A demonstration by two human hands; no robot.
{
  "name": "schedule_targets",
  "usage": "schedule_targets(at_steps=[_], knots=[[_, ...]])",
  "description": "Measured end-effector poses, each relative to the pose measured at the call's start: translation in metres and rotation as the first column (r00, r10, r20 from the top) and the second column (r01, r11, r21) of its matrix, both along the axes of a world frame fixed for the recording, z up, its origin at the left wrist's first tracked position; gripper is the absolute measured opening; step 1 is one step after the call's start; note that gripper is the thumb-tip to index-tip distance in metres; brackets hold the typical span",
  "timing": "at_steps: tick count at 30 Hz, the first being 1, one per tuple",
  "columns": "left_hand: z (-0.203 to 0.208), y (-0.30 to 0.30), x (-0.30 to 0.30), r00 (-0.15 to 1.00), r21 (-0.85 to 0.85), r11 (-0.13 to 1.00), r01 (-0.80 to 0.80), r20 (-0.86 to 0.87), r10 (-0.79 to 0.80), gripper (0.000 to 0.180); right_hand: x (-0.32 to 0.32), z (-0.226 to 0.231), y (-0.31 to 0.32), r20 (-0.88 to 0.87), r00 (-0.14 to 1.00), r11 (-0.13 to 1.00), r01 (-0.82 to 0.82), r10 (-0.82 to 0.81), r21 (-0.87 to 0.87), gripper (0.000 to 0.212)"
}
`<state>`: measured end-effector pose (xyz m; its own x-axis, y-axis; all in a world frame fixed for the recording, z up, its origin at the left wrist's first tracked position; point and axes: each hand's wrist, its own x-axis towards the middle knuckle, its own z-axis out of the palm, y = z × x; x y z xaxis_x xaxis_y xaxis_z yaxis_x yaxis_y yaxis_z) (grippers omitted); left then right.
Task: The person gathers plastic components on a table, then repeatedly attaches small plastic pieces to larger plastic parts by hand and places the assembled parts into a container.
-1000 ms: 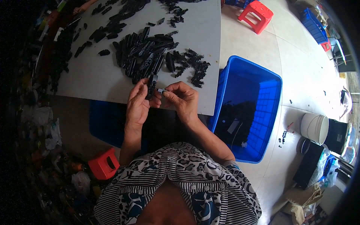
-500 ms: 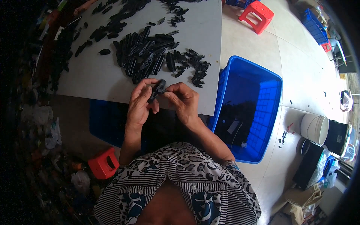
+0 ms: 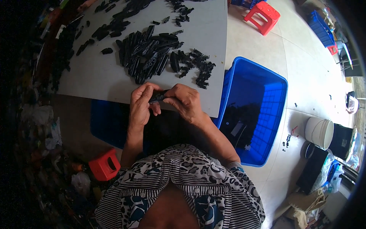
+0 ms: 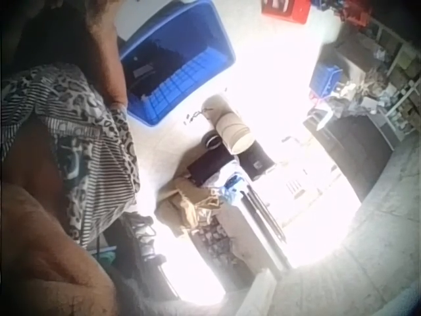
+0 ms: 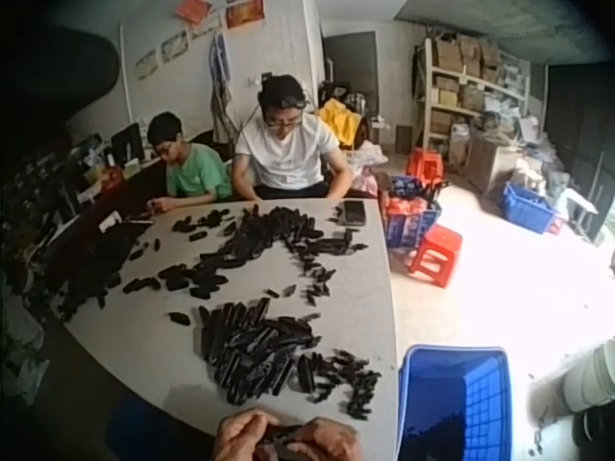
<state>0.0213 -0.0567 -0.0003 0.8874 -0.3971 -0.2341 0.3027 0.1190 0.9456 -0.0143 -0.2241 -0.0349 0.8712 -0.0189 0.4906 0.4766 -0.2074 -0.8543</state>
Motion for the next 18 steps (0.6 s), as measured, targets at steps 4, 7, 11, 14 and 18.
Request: schedule_targets(at_steps=[4,7,11,14,18], knots=[[0.000,-0.002,-0.001,1.000,0.011,1.000,-0.023,-0.002,0.023,0.031,-0.003,0.000,0.003,-0.034,0.996,0.997,0.076,-0.077,-0.025,0.013],[0.001,-0.003,-0.003,1.000,0.031,1.000,-0.002,0.030,0.001,0.024,-0.004,-0.003,0.002,-0.020,0.995,0.993,0.097,-0.099,-0.066,0.013],[0.003,-0.002,-0.006,0.995,0.174,0.985,-0.005,0.097,-0.012,0.010,-0.009,0.000,0.005,0.040,0.992,0.970,0.129,-0.124,-0.205,0.018],[0.004,-0.001,-0.010,0.992,0.171,0.984,-0.043,0.123,0.021,0.004,-0.014,0.015,0.016,-0.036,0.973,0.968,0.221,-0.227,-0.120,0.019],[0.010,0.001,-0.022,0.964,0.184,0.981,-0.065,0.267,0.014,0.005,-0.018,0.009,0.007,-0.509,0.832,0.965,-0.108,0.220,0.240,0.022]])
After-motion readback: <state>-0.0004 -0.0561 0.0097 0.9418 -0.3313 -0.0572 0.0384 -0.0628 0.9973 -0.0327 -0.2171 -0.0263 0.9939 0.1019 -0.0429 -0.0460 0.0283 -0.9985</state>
